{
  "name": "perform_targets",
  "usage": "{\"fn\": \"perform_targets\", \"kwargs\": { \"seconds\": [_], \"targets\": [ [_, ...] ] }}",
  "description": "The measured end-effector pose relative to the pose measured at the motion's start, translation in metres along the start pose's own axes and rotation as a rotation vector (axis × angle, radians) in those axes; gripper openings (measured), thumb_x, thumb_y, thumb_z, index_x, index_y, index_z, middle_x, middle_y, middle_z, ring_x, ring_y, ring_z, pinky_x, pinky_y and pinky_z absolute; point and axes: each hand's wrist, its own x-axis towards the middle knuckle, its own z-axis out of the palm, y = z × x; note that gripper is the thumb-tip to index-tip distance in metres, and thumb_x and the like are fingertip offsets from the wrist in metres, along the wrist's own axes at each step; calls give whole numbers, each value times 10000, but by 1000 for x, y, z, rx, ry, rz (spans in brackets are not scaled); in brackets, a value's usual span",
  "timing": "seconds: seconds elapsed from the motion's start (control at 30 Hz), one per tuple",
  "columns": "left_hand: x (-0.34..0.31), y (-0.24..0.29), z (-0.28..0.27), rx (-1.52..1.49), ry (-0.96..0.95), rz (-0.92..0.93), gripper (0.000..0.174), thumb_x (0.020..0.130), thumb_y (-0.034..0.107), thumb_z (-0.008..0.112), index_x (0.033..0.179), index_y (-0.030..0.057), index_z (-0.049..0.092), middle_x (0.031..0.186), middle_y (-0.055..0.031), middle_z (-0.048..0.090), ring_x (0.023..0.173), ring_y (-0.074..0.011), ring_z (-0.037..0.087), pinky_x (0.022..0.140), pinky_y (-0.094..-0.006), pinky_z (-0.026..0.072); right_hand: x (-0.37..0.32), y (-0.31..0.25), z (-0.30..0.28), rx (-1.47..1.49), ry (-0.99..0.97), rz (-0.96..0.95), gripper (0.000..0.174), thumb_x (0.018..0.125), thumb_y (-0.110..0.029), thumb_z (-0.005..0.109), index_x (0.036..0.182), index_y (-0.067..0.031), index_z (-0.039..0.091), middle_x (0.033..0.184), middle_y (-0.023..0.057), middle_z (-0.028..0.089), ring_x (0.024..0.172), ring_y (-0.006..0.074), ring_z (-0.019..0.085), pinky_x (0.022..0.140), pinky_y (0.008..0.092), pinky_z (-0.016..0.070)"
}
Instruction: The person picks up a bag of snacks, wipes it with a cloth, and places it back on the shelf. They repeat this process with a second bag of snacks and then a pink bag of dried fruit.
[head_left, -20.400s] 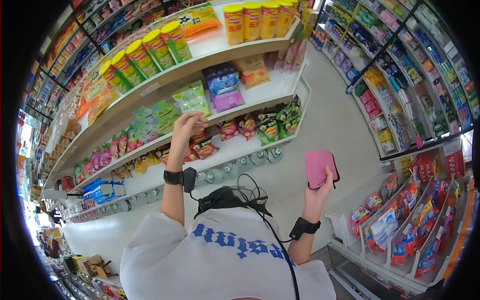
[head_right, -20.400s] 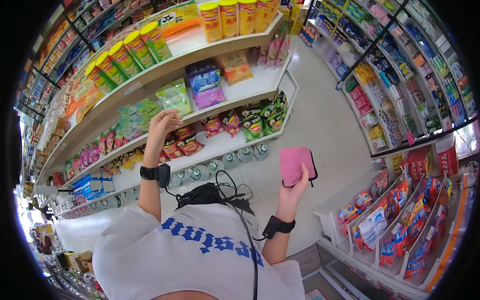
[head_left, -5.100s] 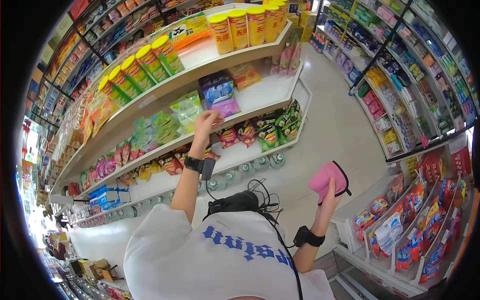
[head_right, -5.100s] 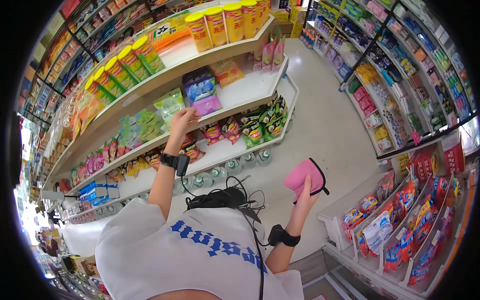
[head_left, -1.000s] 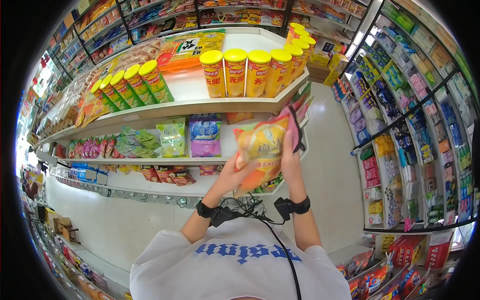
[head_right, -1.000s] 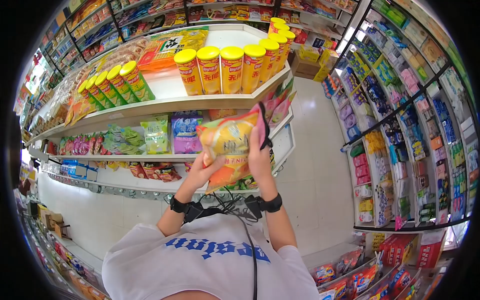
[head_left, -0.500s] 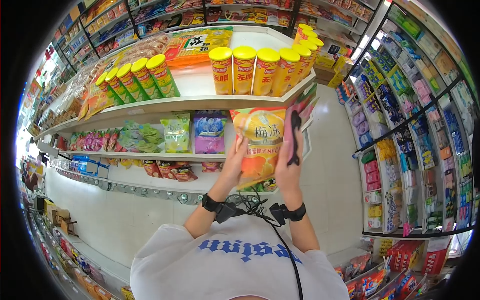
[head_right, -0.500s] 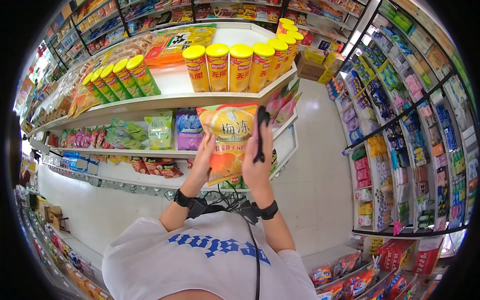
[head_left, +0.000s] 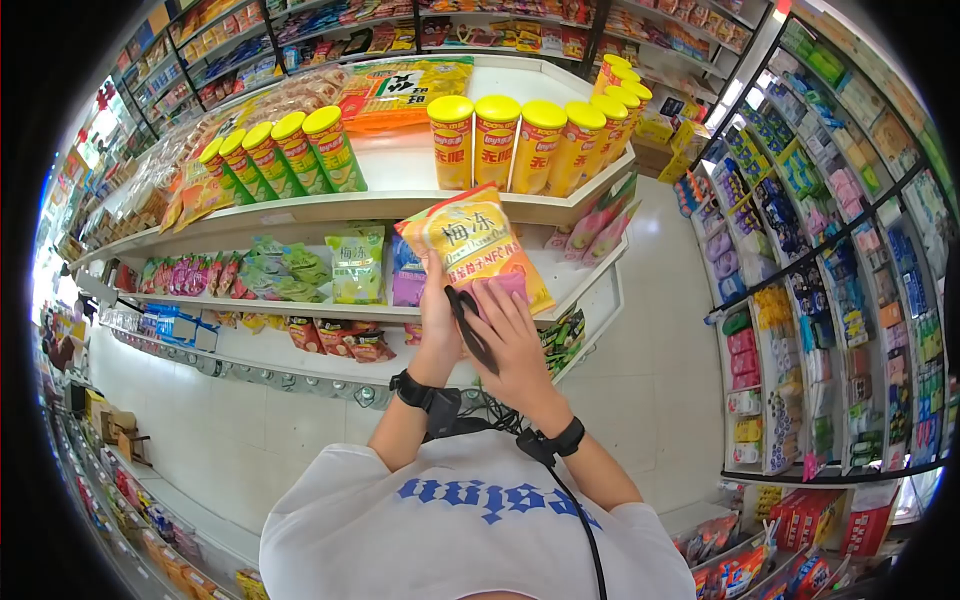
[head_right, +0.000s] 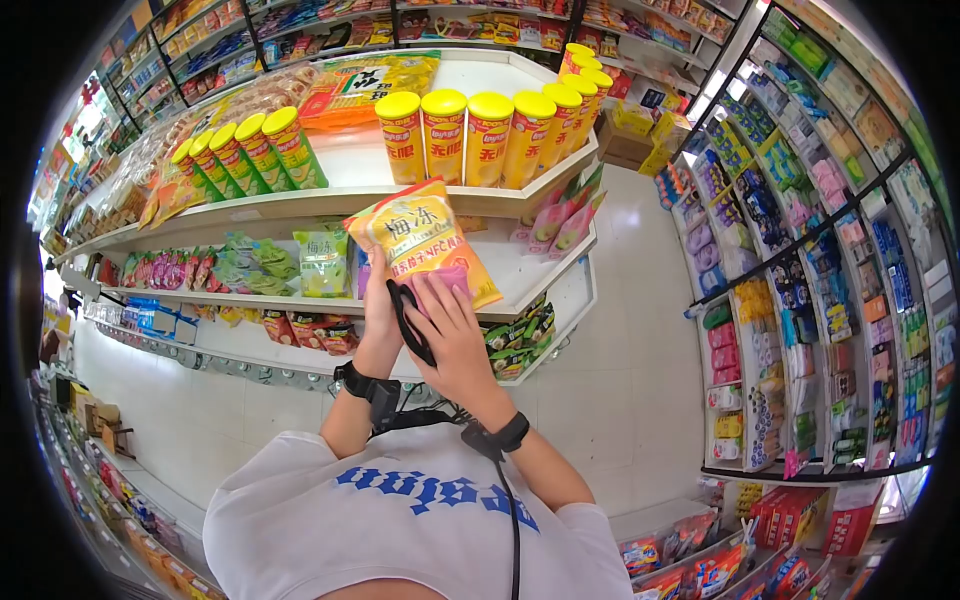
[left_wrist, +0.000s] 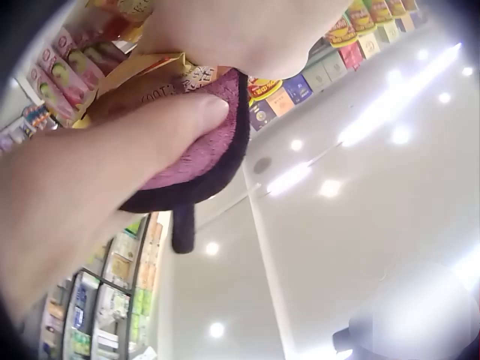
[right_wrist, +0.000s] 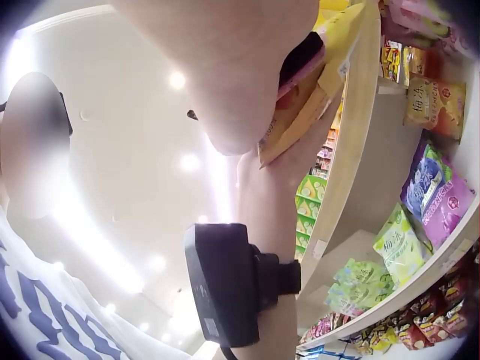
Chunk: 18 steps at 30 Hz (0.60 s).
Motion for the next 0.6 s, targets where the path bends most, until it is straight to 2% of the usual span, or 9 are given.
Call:
{"fn": "perform_targets", "kwargs": {
  "seconds": [0.13,0.33,0.4,0.43,0.5,0.57,0.6],
  "targets": [
    [-2,-2,-2,38,56,93,565,1062,513,394,1366,44,478,1255,-176,640,1063,-288,687,927,-445,565,-2,0,2,9,-7,-36,528,804,-155,708,1307,-56,583,1531,166,424,1451,357,348,1191,529,250],
    [-10,5,1,-31,16,5,549,1058,501,422,1368,52,480,1274,-167,632,1071,-292,682,938,-442,559,-10,-5,-3,41,-37,-49,592,789,-141,708,1352,-46,554,1519,174,431,1446,361,353,1206,529,232],
    [-5,1,2,-2,45,57,544,1054,495,438,1371,55,481,1287,-154,628,1100,-281,671,944,-445,555,-6,0,-11,25,-46,-40,609,799,-142,707,1376,-39,540,1514,179,430,1456,360,336,1215,539,208],
    [-4,-1,3,12,60,84,541,1053,493,446,1372,57,481,1294,-147,627,1115,-275,666,947,-447,553,-2,5,-15,-45,56,9,602,826,-156,698,1388,-29,527,1501,181,444,1423,365,377,1193,520,252],
    [-11,3,5,-68,-135,-118,546,1046,475,480,1427,87,439,1351,-117,598,1199,-251,618,1009,-412,518,8,17,-24,-190,260,108,591,879,-185,681,1413,-10,501,1475,184,472,1356,375,459,1148,481,340],
    [-21,5,18,-30,-157,-178,547,1054,445,480,1468,99,389,1401,-113,553,1222,-235,599,1019,-391,512,9,30,-36,284,275,558,520,976,-274,623,1385,25,505,1351,200,577,1162,348,604,989,389,477],
    [-22,4,19,14,-160,-146,542,1058,431,479,1475,100,378,1410,-108,541,1234,-227,589,1022,-384,508,-3,64,-32,454,157,646,517,1011,-341,598,1340,49,521,1210,174,662,991,253,662,846,325,517]
  ]
}}
